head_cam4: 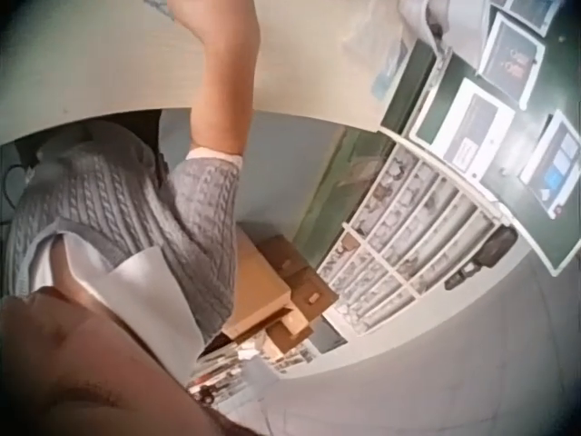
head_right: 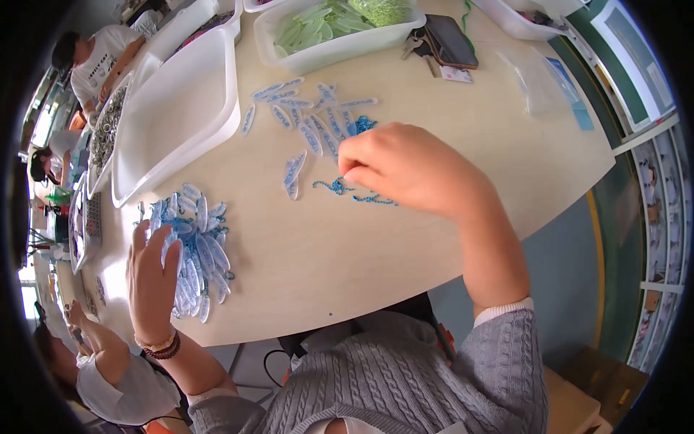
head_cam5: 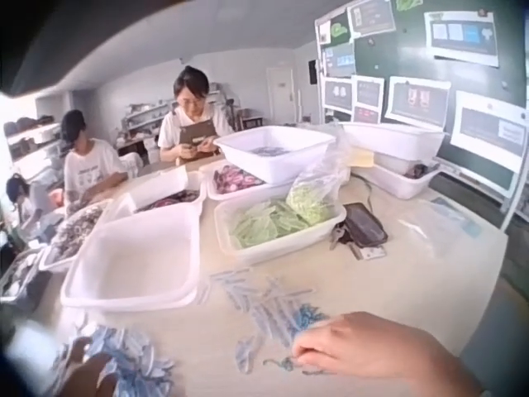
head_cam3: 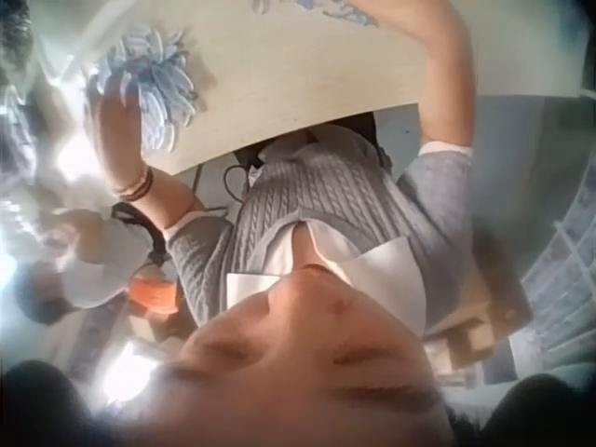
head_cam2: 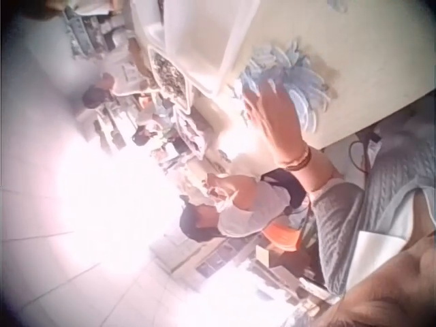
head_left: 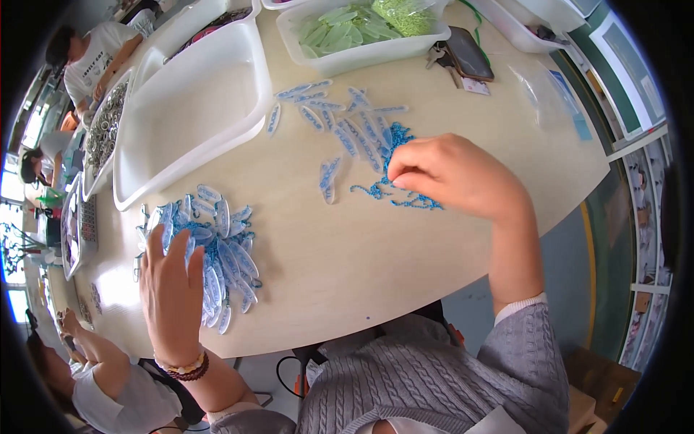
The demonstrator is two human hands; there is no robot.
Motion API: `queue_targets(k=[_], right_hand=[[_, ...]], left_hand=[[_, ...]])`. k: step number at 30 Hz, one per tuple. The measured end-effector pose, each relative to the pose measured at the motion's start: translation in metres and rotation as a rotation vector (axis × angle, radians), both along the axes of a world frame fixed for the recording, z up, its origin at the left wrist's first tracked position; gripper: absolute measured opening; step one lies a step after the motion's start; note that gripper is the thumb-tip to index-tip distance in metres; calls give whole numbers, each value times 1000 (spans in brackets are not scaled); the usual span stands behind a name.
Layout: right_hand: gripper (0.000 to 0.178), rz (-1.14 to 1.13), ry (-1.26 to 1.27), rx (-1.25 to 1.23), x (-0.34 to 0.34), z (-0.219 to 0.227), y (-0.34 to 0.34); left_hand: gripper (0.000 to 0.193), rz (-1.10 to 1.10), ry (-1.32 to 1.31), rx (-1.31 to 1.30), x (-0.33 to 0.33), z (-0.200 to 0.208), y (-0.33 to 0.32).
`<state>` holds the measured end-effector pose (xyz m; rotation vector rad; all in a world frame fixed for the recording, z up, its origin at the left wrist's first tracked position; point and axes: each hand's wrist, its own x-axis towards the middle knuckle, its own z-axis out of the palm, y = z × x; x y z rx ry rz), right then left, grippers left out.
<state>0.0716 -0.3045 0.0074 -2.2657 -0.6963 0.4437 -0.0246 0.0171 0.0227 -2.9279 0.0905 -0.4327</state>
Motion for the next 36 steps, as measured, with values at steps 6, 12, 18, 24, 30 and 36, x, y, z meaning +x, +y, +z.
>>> queue_targets(k=[6, 12, 18, 24, 30, 36], right_hand=[[8, 1, -336, -218, -9, -31, 16], [10, -9, -372, -223, -10, -47, 37], [9, -36, -265, -28, -7, -32, 30], [10, -50, 47, 335, -7, -15, 25], [12, 35, 224, 557, -11, -12, 32], [27, -10, -16, 554, -17, -18, 50]], left_hand=[[18, -253, 155, -595, 45, -19, -75], [24, -280, 314, -515, 89, -61, -96], [16, -312, 444, -746, 87, -50, -89], [15, -238, 444, -1296, 60, -46, -70], [13, -312, 386, -1815, 39, -52, -60], [16, -407, 801, -2033, 24, -56, -71]])
